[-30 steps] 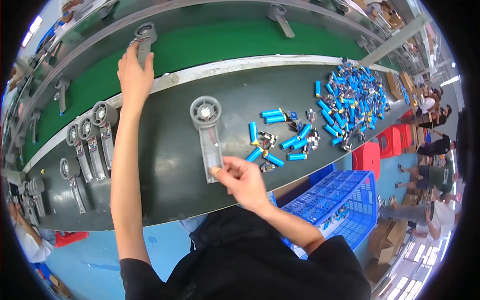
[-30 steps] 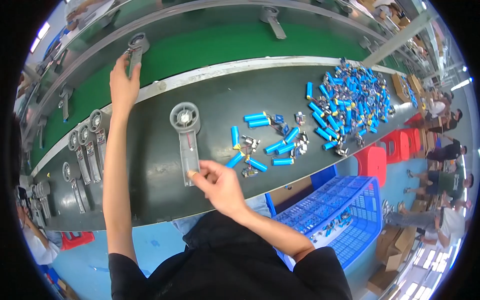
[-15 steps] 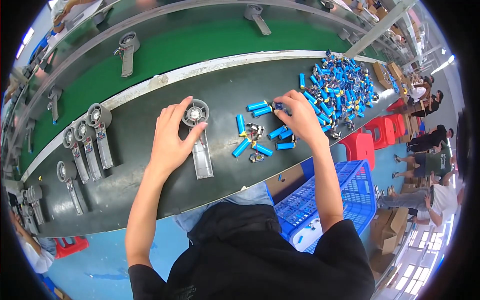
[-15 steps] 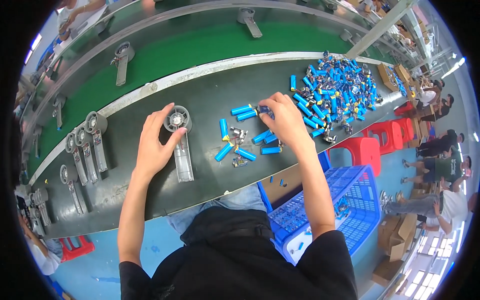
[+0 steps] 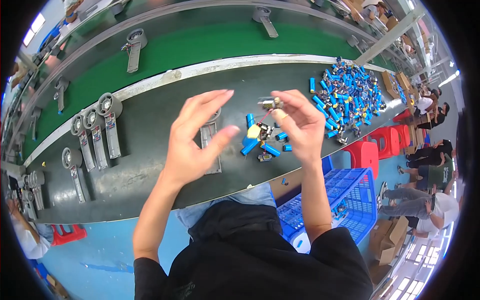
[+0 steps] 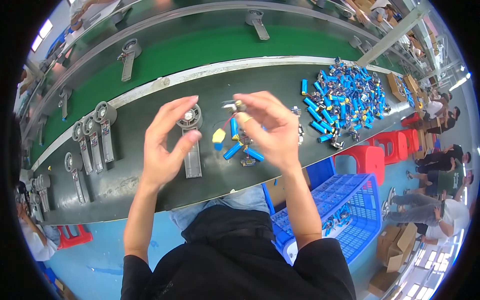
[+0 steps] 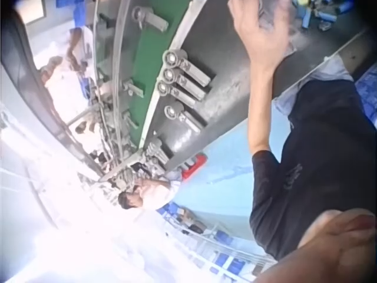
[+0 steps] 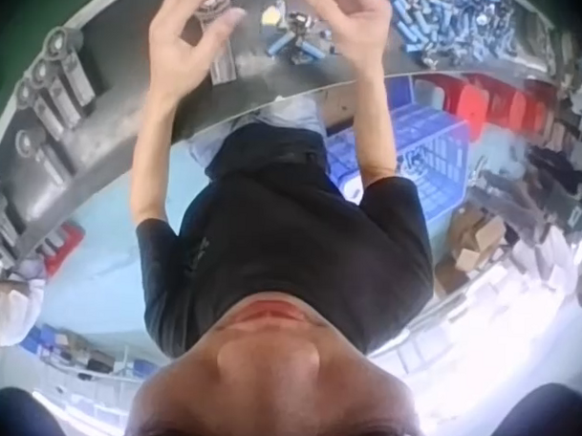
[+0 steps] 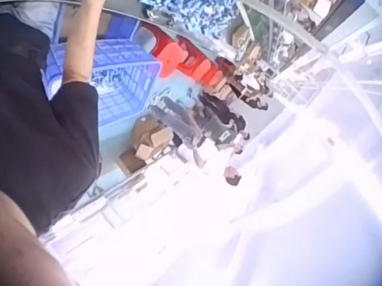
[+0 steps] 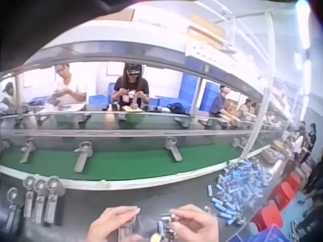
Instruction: The person assembles small metal parts and plastic components into a circular housing by hand, working on an assembly line.
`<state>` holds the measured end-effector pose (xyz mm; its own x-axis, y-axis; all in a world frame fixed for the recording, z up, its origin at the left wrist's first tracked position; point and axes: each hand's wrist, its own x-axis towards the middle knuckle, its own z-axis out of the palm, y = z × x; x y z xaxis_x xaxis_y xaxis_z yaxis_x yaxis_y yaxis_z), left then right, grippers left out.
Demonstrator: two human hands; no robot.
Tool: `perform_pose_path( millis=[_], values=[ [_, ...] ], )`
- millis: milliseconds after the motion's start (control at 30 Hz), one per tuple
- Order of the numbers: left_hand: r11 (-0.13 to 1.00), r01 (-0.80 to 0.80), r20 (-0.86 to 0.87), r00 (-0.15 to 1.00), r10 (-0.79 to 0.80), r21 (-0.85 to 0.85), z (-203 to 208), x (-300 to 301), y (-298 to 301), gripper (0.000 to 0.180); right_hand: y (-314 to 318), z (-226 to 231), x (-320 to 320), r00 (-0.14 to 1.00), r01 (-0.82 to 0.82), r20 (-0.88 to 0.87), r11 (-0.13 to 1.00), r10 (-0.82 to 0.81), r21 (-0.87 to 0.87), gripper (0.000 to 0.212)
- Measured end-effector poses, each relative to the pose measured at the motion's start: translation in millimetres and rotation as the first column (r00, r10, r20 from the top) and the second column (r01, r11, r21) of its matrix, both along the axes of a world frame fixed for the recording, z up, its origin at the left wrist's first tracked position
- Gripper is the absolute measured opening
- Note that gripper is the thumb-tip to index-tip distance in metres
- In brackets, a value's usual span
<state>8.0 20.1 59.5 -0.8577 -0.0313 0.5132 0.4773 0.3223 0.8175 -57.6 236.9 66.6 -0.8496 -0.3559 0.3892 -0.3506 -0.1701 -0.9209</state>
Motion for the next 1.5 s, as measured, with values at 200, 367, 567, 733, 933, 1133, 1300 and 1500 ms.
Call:
perform_pose_path(
  millis=[200, 367, 567, 733, 933, 1133, 1300, 1500],
  values=[
    [0.985, 0.099, 0.049, 0.993, -0.106, 0.141, -7.3, 14.5, 0.7, 0.043, -42.4, -13.6, 23.5, 0.958, -0.179, 0.202, 0.976, 0.202, -0.125, 0.026],
    [0.949, -0.119, 0.242, 0.969, 0.047, 0.293, -5.4, 31.0, -23.7, 0.025, -35.9, -32.3, 18.2, 0.979, -0.025, 0.199, 0.959, -0.032, 0.281, 0.022],
    [0.88, -0.125, 0.012, 0.989, 0.147, -0.457, -23.5, 32.9, -18.1, 0.015, -44.6, -51.3, 27.7, 0.981, -0.003, 0.181, 0.931, -0.068, 0.364, 0.02],
    [0.899, -0.182, 0.055, 0.974, 0.222, -0.399, -43.9, 24.9, -14.3, 0.008, -53.3, -56.5, 32.5, 0.997, 0.013, 0.071, 0.929, -0.042, 0.369, 0.023],
    [0.875, -0.318, 0.567, 0.821, 0.062, 0.365, -43.3, 19.5, -16.9, 0.015, -82.0, -73.1, 35.6, 0.956, 0.199, -0.276, 0.912, -0.1, 0.359, 0.025],
    [0.866, -0.283, 0.623, 0.781, -0.041, 0.413, -41.5, 24.4, -24.8, 0.016, -86.6, -80.7, 32.5, 0.867, 0.312, -0.483, 0.89, -0.124, 0.331, 0.019],
    [0.941, -0.281, 0.398, 0.898, 0.187, 0.19, -50.5, 36.8, -18.1, 0.024, -87.5, -80.6, 32.9, 0.883, 0.313, -0.447, 0.89, -0.143, 0.333, 0.017],
    [0.972, -0.234, 0.328, 0.92, 0.216, 0.016, -61.0, 38.8, -16.9, 0.031, -88.0, -81.6, 33.6, 0.906, 0.289, -0.394, 0.906, -0.154, 0.309, 0.014]
  ],
)
